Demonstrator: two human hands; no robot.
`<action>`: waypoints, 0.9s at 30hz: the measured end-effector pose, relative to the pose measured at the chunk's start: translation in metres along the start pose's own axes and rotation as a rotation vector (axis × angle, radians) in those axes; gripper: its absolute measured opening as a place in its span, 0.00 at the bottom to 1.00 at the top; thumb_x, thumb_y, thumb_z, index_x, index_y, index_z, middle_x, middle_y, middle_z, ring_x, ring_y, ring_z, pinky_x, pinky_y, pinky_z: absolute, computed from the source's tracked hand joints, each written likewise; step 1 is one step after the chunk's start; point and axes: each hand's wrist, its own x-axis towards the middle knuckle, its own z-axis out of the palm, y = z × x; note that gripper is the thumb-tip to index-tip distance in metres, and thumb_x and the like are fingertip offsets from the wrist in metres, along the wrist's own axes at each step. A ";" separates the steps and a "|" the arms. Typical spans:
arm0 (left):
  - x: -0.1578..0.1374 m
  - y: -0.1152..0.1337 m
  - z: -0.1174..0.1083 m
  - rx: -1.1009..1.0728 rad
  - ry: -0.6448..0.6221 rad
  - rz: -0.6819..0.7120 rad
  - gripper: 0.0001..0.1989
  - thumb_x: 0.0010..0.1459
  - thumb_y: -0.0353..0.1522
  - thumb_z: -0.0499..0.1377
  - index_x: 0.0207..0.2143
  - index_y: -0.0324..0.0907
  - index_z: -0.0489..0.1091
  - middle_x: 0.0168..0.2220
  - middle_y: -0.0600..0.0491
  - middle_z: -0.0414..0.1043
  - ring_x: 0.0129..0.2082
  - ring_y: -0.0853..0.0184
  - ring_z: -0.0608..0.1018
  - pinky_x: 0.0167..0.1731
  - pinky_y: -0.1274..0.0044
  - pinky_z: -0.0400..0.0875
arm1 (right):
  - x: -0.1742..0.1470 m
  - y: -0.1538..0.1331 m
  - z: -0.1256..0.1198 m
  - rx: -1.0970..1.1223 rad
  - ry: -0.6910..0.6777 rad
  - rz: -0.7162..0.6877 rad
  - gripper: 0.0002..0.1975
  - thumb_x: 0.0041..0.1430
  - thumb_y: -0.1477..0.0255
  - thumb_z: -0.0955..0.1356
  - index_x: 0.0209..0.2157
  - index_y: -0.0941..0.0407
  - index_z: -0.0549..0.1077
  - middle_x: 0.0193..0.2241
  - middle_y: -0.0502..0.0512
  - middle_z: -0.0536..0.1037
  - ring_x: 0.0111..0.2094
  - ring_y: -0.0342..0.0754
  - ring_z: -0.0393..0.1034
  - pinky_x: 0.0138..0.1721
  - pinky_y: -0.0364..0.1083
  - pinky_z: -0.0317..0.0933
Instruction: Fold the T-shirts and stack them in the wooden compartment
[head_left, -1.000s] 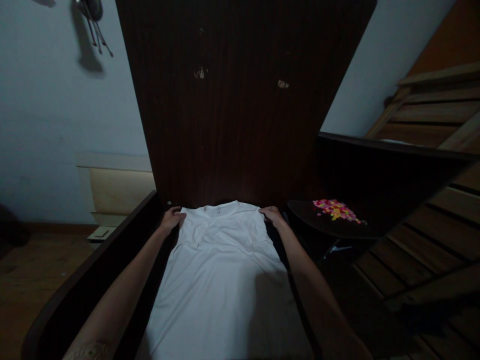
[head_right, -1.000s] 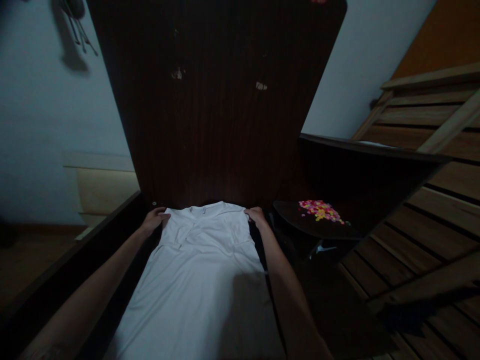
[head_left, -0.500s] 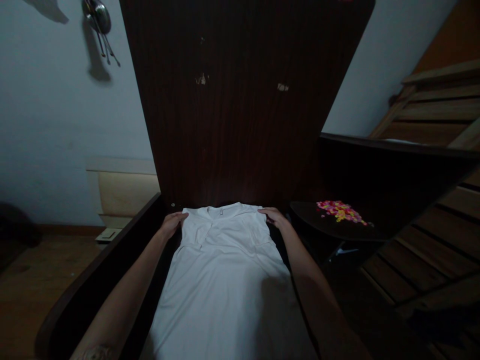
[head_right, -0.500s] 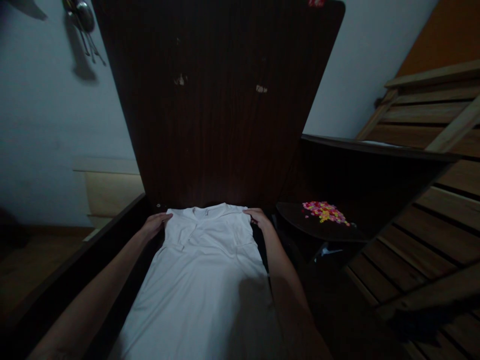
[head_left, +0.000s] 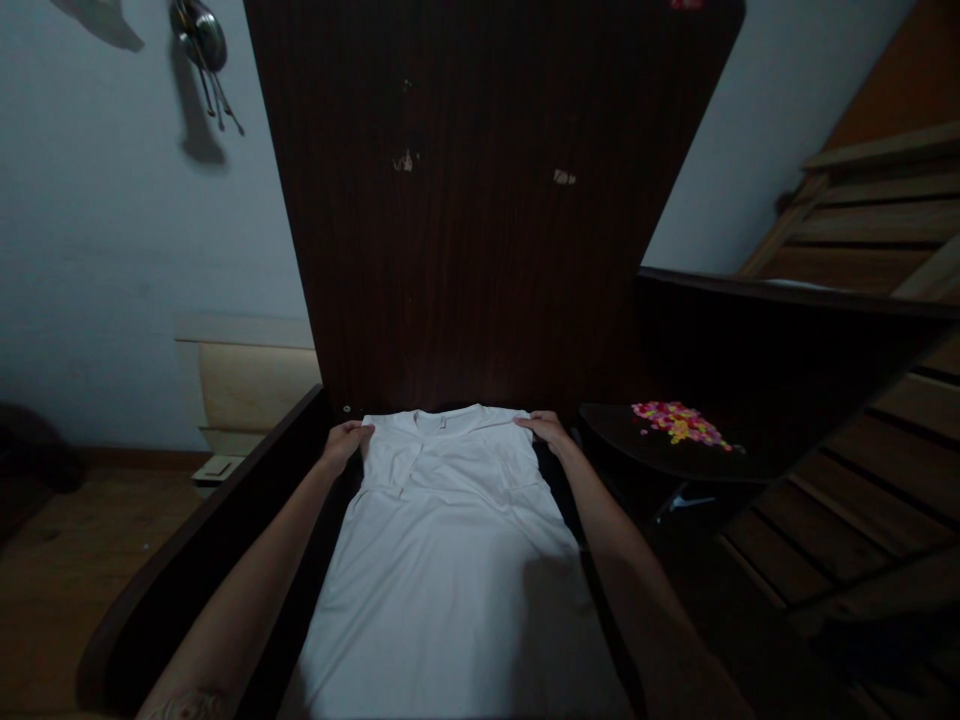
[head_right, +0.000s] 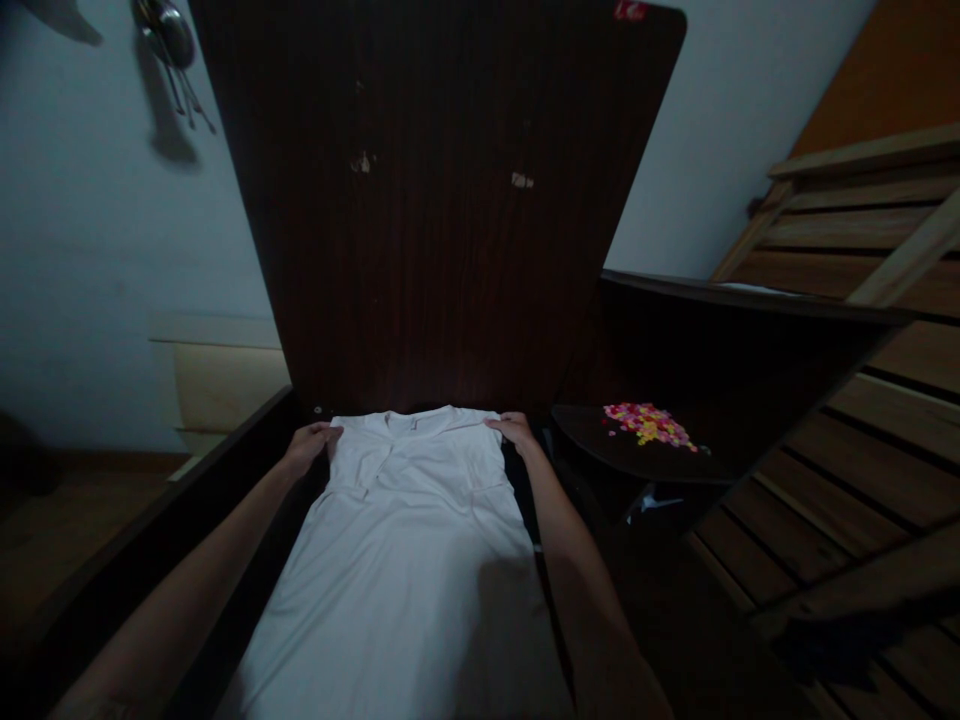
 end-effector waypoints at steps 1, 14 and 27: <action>0.000 0.001 0.000 0.024 0.012 0.005 0.11 0.36 0.37 0.67 0.19 0.41 0.70 0.19 0.52 0.73 0.25 0.63 0.76 0.26 0.75 0.69 | -0.001 -0.001 0.000 -0.001 -0.009 0.011 0.22 0.33 0.61 0.77 0.14 0.55 0.61 0.12 0.41 0.59 0.17 0.38 0.54 0.18 0.39 0.48; -0.033 0.056 0.028 0.256 -0.067 0.264 0.08 0.41 0.37 0.65 0.24 0.42 0.74 0.22 0.55 0.74 0.27 0.66 0.74 0.28 0.79 0.63 | -0.026 -0.049 0.029 -0.198 0.036 -0.239 0.07 0.40 0.74 0.71 0.20 0.56 0.68 0.14 0.42 0.66 0.18 0.38 0.62 0.19 0.36 0.50; -0.101 0.072 0.095 0.122 -0.272 0.443 0.09 0.50 0.37 0.58 0.30 0.40 0.72 0.24 0.54 0.73 0.21 0.69 0.73 0.26 0.78 0.66 | -0.077 -0.073 0.086 0.068 -0.327 -0.186 0.05 0.45 0.78 0.71 0.22 0.57 0.70 0.15 0.44 0.72 0.15 0.41 0.69 0.16 0.36 0.61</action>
